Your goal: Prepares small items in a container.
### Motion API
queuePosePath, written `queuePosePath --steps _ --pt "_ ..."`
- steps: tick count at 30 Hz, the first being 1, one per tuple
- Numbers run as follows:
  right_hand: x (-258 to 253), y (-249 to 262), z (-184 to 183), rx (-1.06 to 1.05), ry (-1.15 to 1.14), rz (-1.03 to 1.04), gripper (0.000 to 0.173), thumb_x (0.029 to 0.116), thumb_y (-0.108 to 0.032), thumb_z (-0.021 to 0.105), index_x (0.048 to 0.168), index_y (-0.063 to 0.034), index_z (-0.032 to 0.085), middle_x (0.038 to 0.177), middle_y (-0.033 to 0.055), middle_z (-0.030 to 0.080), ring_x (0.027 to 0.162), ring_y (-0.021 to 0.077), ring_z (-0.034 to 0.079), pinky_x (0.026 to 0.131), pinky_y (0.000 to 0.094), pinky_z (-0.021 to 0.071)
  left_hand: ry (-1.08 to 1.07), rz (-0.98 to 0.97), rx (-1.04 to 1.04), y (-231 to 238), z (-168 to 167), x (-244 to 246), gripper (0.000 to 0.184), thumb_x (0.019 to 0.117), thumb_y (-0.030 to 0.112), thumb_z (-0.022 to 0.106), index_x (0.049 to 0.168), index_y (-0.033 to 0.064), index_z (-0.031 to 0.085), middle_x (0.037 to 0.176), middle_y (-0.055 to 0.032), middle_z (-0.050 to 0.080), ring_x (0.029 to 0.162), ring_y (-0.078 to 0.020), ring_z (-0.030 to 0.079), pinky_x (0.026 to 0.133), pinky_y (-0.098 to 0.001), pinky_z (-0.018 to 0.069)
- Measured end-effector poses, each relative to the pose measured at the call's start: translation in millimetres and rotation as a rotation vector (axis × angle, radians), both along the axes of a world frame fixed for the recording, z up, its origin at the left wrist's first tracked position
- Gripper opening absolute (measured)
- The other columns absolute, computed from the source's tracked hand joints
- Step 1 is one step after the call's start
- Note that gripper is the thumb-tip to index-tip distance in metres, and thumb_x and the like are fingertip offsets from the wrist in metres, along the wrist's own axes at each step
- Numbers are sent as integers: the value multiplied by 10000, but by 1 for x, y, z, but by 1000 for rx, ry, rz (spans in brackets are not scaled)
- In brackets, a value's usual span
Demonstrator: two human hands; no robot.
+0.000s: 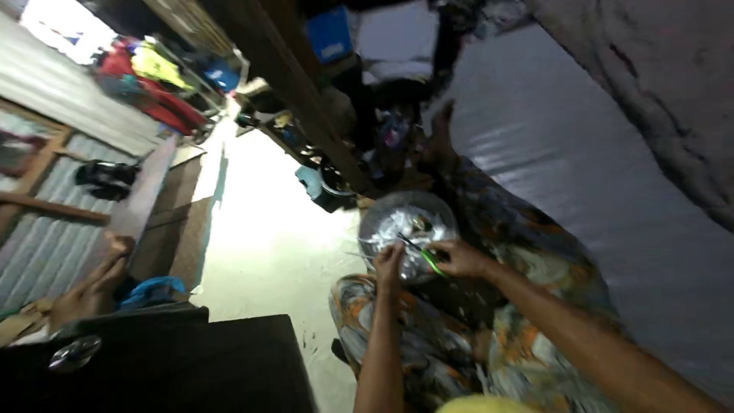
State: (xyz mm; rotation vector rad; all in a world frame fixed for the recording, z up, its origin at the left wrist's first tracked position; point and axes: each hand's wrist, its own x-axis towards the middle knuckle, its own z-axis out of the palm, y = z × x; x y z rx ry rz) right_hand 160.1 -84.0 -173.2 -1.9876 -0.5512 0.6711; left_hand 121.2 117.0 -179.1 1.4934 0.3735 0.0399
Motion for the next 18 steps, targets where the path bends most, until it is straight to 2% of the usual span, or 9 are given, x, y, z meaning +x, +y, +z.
queuePosePath --steps 3,6,12,18 --pt "5 4 1 -20 -57 3 455 926 -173 746 1321 26 641 1114 284 685 982 407 668 937 559 508 -10 -2 14 0 4 3 143 988 18 605 1042 -100 665 905 -69 691 809 -50 633 811 -244 542" --pt "6 3 -1 -18 -71 -6 429 910 -150 762 1288 27 661 1101 271 696 966 392 681 929 547 519 -23 -25 3 2 1 5 144 985 25 618 1042 -96 671 929 -81 693 845 -58 630 851 -256 530" --pt "2 2 -8 34 -137 -12 399 891 -114 766 1241 56 679 1049 267 708 897 377 687 886 530 532 -25 -33 -7 3 4 3 134 985 27 618 1020 -87 678 899 -59 687 818 -44 622 823 -237 526" --pt "2 1 -7 46 -96 -37 392 893 -95 763 1256 30 681 1044 232 717 876 316 692 868 474 547 -33 -21 -35 3 3 3 121 987 26 616 1007 -73 681 876 -46 686 797 -34 619 801 -227 525"
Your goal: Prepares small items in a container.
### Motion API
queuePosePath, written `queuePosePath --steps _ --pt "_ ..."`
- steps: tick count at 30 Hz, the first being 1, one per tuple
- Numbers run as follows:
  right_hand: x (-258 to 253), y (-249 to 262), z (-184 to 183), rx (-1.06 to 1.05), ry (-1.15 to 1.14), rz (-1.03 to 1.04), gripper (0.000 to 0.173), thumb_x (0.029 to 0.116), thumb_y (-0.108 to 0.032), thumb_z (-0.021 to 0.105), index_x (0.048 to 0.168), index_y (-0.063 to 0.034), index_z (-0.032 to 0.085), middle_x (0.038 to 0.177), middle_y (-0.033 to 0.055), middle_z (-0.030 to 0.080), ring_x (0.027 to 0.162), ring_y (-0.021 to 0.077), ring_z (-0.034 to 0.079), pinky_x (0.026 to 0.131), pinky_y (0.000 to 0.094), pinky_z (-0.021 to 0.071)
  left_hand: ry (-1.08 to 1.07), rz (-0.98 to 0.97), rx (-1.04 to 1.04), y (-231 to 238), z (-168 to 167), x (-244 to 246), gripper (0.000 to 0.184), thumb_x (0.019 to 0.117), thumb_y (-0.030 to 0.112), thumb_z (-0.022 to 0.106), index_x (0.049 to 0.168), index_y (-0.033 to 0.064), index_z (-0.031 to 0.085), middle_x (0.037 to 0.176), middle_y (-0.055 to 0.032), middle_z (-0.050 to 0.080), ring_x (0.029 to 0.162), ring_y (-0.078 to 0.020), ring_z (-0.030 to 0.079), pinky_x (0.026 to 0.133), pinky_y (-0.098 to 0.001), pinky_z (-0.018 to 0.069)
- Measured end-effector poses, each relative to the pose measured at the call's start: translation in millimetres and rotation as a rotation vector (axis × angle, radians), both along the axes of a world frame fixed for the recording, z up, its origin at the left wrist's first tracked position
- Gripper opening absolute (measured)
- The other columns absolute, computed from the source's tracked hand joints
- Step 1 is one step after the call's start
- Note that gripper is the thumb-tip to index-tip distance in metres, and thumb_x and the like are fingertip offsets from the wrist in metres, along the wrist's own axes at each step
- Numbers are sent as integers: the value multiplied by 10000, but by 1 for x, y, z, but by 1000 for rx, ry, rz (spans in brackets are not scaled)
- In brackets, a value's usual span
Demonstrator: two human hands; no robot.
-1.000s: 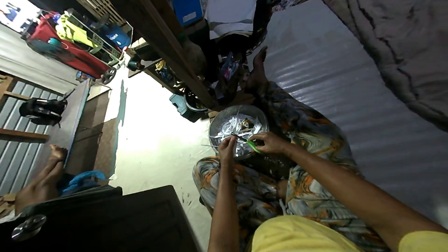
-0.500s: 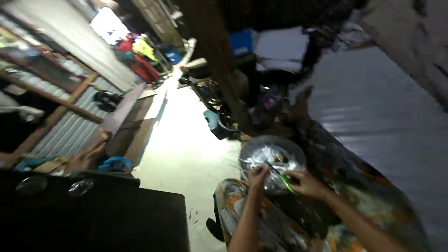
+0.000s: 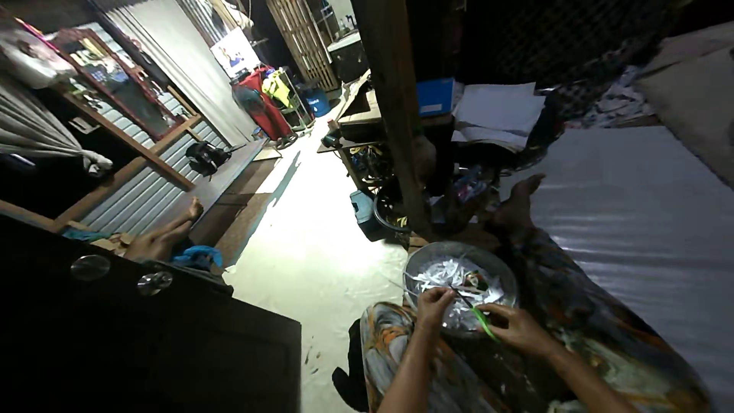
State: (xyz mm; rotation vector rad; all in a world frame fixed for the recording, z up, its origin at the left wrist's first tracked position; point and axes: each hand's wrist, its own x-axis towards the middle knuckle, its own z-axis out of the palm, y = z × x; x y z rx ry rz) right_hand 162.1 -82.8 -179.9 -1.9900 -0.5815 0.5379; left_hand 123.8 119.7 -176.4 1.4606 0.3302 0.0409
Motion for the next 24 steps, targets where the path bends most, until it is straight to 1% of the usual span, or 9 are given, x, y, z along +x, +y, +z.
queuePosePath --steps 3,7,11,13,15,17,18,22,24 --pt "-1 0 0 33 25 -6 384 889 -69 761 1248 38 678 1028 222 717 846 279 686 841 440 551 -19 9 -12 -1 -1 -1 109 981 24 616 976 -63 683 845 -26 682 771 -24 617 778 -217 526" --pt "0 0 4 20 49 3 386 899 -70 755 1262 33 673 1070 226 712 892 299 687 877 458 544 -22 12 -18 -1 0 -1 113 985 20 615 993 -71 683 863 -36 685 786 -28 619 792 -217 525" --pt "1 1 6 7 73 -8 381 911 -69 742 1271 30 665 1048 223 709 873 284 679 863 446 540 -27 10 -31 -1 -1 0 114 985 28 617 990 -60 688 853 -27 686 775 -25 621 783 -216 528" --pt "1 1 7 18 79 -28 378 910 -43 736 1270 39 660 1037 223 708 860 270 677 852 428 543 -26 3 -44 -1 -2 1 117 985 30 619 1000 -64 687 858 -29 685 781 -30 623 788 -220 529" --pt "2 2 7 43 76 -46 386 904 -19 730 1277 48 652 1059 224 708 871 264 683 858 413 550 -15 -5 -32 -1 -2 1 122 984 41 629 1005 -63 689 851 -29 683 768 -30 615 769 -216 523" --pt "3 2 7 64 62 -72 386 897 -13 735 1269 55 656 1064 232 711 873 272 690 860 423 553 -10 -16 -18 -1 -1 1 128 986 45 623 1011 -65 684 852 -25 678 763 -27 610 761 -214 518" --pt "4 3 7 70 61 -82 386 897 -13 734 1269 54 655 1057 226 710 860 260 685 849 409 554 -12 -17 -21 0 -1 2 126 986 40 619 1009 -66 683 849 -25 676 762 -30 610 760 -216 519" --pt "5 2 10 85 65 -98 379 905 -36 733 1264 53 652 1030 210 704 826 222 664 818 387 549 -11 -5 4 -2 1 1 115 983 38 625 981 -59 688 849 -21 676 773 -22 606 775 -213 514" --pt "6 0 9 83 58 -98 376 908 -30 727 1267 53 653 1045 221 705 838 236 673 827 400 554 -12 0 31 -3 0 0 123 977 43 635 989 -65 693 879 -34 684 809 -23 610 808 -219 512"
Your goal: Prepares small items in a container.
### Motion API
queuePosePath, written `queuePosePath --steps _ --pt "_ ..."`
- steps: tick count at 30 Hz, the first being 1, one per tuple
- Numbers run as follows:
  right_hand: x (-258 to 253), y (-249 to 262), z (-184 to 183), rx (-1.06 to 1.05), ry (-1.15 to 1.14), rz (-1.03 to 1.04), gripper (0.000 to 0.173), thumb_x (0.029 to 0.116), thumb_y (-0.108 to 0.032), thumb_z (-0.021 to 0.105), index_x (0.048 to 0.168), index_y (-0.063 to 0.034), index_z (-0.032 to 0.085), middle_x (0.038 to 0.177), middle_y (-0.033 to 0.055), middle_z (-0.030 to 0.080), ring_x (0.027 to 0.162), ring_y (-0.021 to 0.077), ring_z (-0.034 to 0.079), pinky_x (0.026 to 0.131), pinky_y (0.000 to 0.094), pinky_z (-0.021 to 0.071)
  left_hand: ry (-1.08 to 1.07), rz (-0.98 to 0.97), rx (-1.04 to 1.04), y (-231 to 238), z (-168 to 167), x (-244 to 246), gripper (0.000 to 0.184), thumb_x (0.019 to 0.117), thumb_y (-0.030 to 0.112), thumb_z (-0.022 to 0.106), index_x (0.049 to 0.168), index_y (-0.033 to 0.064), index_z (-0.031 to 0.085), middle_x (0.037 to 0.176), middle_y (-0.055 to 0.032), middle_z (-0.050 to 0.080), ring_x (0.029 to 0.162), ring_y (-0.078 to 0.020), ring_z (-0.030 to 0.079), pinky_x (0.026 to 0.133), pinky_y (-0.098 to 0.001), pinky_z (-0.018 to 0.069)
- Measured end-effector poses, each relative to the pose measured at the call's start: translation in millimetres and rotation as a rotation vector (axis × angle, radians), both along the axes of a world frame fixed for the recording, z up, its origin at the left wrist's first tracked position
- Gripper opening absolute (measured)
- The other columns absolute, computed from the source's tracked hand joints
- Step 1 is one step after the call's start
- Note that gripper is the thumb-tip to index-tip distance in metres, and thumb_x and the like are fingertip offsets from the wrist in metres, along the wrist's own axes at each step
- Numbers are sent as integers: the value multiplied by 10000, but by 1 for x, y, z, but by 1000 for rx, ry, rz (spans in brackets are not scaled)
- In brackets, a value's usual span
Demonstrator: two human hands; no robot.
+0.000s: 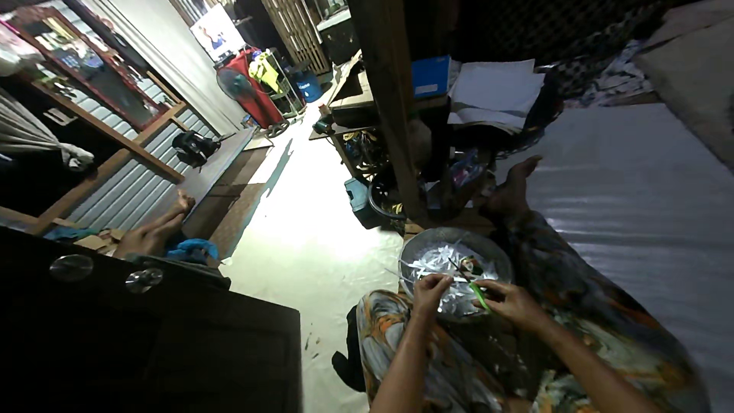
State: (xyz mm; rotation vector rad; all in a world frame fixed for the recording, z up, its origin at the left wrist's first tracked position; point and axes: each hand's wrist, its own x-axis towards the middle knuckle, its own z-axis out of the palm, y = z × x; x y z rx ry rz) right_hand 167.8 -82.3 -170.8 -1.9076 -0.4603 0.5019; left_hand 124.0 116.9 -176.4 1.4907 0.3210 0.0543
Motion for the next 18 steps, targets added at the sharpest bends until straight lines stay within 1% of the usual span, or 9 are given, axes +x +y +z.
queuePosePath --steps 3,4,6,8,9,11,13,16,18 --pt "2 1 2 -14 -15 10 378 909 -28 731 1269 60 652 1053 235 700 853 258 671 840 414 549 5 19 31 0 4 0 122 974 34 638 995 -72 694 887 -48 690 809 -21 609 801 -219 510" --pt "4 1 4 -24 -14 27 381 920 -42 723 1279 60 647 1062 241 697 866 265 671 852 420 547 8 25 32 1 6 0 124 976 25 630 1001 -80 692 903 -56 695 823 -26 615 816 -223 513" --pt "3 0 5 -28 -13 49 382 937 -83 701 1283 69 639 1034 234 686 840 241 640 830 397 534 19 28 22 0 7 -4 132 986 14 607 1016 -89 684 931 -63 699 845 -30 620 838 -224 516" --pt "3 0 8 -25 23 47 385 950 -110 688 1288 65 631 1036 218 681 841 210 631 829 362 531 29 49 17 0 6 -3 138 994 23 597 1016 -83 683 904 -44 694 797 -17 613 786 -208 517" --pt "3 0 10 -20 43 40 394 954 -114 683 1298 69 622 1049 220 678 848 209 628 833 354 528 34 70 10 0 5 -2 139 999 34 590 1008 -72 678 864 -25 678 734 -11 593 718 -198 511" --pt "1 1 10 -20 93 28 408 965 -135 679 1316 60 606 1062 207 672 854 199 630 840 341 529 59 111 -21 2 2 -1 150 1013 56 580 1021 -66 667 822 -15 652 661 -16 560 645 -195 496" --pt "-1 2 10 -15 113 35 420 963 -168 693 1312 49 607 1072 196 669 849 183 622 830 330 525 72 133 -43 4 -1 0 163 1025 63 562 1038 -67 658 802 -11 636 636 -16 547 618 -186 485" --pt "-1 2 10 -17 119 88 455 967 -210 699 1324 50 589 1073 204 668 863 198 623 840 347 520 57 148 -92 4 0 3 156 1032 46 538 1007 -57 653 731 9 614 592 -9 536 577 -167 472" --pt "-2 2 9 -16 109 114 460 964 -209 705 1322 57 591 1080 216 673 876 215 637 848 357 526 58 141 -112 3 2 2 156 1035 40 532 1007 -55 652 732 8 618 591 -10 539 578 -166 472"
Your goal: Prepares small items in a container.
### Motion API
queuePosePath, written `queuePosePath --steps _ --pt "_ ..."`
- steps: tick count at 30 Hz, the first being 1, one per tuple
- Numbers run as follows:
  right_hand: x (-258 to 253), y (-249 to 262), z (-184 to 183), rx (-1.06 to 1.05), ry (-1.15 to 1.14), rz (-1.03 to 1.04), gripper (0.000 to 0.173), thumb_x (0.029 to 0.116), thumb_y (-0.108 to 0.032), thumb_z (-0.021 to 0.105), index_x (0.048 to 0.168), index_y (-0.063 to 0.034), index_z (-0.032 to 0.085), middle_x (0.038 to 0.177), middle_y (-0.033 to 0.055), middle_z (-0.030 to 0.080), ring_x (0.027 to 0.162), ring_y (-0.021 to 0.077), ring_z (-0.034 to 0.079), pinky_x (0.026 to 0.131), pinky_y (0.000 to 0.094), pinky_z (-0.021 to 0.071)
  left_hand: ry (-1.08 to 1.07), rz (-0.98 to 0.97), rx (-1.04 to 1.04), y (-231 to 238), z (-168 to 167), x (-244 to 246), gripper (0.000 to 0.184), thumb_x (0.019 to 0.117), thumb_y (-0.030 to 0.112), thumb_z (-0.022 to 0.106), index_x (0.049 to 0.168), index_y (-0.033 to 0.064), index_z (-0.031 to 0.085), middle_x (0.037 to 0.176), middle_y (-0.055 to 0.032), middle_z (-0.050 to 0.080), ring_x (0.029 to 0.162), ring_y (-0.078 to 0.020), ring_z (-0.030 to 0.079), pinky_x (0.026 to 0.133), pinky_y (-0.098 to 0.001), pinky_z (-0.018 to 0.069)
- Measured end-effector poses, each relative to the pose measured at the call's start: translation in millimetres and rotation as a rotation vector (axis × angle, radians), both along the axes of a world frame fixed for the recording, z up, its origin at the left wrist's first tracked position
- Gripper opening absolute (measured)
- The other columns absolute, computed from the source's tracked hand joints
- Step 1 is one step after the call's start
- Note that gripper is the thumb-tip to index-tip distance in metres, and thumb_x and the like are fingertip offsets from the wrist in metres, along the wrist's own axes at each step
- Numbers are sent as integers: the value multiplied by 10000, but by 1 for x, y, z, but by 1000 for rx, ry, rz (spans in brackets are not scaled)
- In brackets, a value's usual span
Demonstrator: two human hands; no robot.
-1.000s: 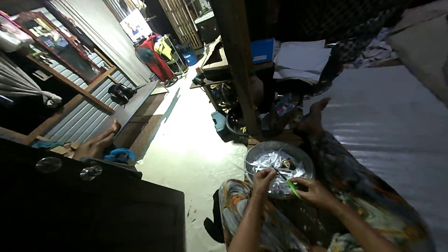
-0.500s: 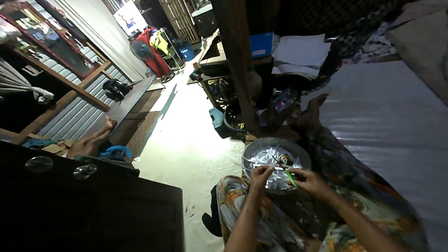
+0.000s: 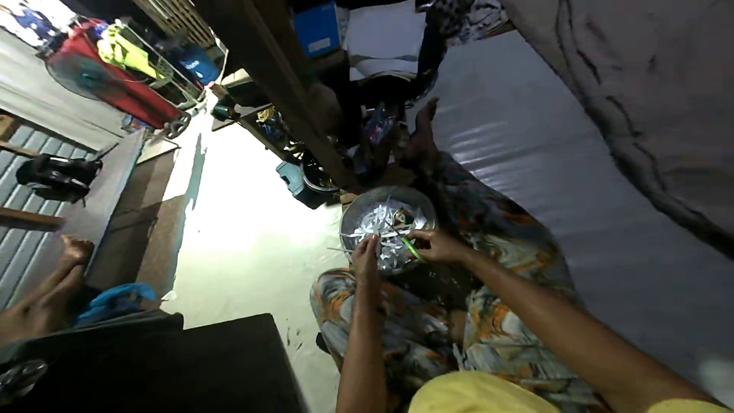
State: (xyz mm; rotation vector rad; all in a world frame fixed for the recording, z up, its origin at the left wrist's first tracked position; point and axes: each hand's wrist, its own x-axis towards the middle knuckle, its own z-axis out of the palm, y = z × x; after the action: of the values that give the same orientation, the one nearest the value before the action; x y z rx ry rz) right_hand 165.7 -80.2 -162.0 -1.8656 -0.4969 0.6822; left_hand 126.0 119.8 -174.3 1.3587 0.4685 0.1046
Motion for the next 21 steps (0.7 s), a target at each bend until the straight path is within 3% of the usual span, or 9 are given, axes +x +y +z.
queuePosePath --steps 6,11,21 --pt "1 1 -2 41 -18 7 463 951 -194 714 1324 56 597 1087 216 676 881 214 634 854 358 523 -12 -55 -17 0 -1 0 142 1025 21 528 993 -44 651 774 8 640 648 -22 575 641 -192 509" --pt "2 3 -4 54 -5 -9 467 944 -189 721 1331 43 597 1070 198 679 864 193 630 838 337 522 -13 -91 -1 -1 -1 -1 138 1017 5 537 982 -46 660 749 9 642 625 -14 565 614 -177 493" --pt "0 4 -2 50 -26 -53 426 949 -159 708 1314 40 617 1077 194 679 854 179 623 835 322 518 -21 -125 17 0 -3 -2 143 1012 20 546 978 -36 673 778 8 654 665 -23 589 660 -194 516"
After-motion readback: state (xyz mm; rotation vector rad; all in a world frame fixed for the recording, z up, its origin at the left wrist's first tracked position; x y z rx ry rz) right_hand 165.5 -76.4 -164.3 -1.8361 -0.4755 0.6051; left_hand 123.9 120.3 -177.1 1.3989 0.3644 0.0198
